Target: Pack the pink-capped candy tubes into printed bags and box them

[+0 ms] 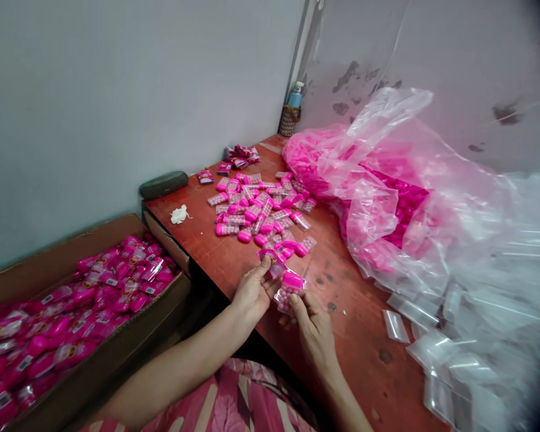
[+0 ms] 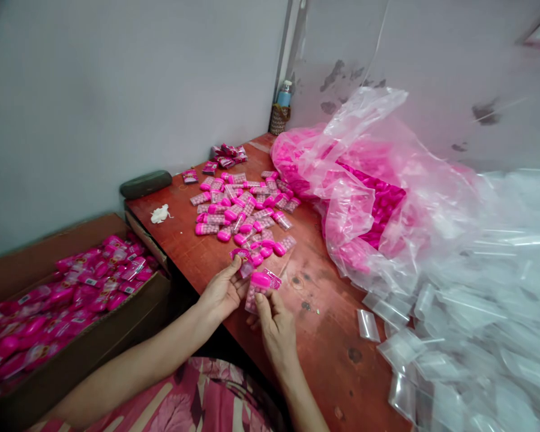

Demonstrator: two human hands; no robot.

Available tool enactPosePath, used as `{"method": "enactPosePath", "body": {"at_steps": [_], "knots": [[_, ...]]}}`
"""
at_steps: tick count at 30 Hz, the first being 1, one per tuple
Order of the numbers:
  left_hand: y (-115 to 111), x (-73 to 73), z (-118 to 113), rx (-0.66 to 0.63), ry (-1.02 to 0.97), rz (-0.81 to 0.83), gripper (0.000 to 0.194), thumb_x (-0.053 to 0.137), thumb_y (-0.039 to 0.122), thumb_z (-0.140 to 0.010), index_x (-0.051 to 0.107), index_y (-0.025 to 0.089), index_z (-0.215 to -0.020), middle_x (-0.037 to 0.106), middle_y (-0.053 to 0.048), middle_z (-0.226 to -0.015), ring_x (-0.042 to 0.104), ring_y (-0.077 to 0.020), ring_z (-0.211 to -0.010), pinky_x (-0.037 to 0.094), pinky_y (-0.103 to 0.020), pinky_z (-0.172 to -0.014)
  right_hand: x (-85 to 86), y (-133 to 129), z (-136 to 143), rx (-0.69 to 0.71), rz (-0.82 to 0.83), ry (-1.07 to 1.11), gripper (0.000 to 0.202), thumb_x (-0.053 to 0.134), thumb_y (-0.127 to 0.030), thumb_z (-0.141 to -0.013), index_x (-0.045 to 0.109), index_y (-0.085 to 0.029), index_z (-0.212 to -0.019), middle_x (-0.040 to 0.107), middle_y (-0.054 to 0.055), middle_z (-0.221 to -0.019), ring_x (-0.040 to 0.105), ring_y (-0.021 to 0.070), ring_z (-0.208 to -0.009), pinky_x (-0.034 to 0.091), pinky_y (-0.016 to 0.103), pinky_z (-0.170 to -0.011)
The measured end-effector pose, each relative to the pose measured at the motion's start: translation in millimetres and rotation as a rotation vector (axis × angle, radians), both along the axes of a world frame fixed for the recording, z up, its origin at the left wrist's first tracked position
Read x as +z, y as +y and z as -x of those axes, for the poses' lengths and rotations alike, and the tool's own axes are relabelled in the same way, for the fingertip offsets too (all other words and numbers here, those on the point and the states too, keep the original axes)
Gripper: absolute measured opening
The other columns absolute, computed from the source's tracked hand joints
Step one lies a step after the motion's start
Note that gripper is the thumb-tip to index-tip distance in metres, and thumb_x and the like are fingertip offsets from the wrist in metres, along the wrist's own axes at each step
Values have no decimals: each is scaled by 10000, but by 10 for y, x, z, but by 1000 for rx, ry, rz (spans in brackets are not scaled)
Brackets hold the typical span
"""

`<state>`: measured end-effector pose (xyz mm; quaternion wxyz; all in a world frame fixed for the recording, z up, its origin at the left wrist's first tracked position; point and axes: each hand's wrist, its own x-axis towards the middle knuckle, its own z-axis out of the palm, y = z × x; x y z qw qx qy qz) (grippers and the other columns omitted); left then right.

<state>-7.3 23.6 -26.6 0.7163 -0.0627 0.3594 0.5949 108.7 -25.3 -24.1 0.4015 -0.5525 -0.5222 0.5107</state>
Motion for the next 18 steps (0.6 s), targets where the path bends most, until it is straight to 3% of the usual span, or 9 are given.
{"method": "enactPosePath", "body": {"at_steps": [5, 13, 18], "knots": [[13, 4, -9, -27, -22, 51, 131, 644, 216, -724, 593, 112, -783, 638, -48, -668, 615, -136, -564, 513, -241, -533, 41, -39, -3, -11, -22, -50, 223, 441, -396, -840, 519, -189, -814, 575, -12, -609, 551, 143, -508, 443, 244, -499], [-23, -21, -22, -57, 0, -45, 135, 667, 207, -701, 601, 111, -770, 643, -45, -702, 614, -121, -607, 505, -220, -576, 34, 12, 2, -28, -49, -117, 235, 448, -417, -830, 527, -197, -809, 588, -12, -578, 556, 159, -496, 432, 253, -485], [-50, 33, -31, -122, 83, -132, 198, 697, 266, -663, 579, 110, -685, 606, -21, -596, 566, -103, -509, 458, -201, -492, 7, 29, 9, 0, -32, -120, 240, 453, -422, -829, 537, -197, -834, 573, -25, -515, 551, 160, -469, 420, 253, -473]]}}
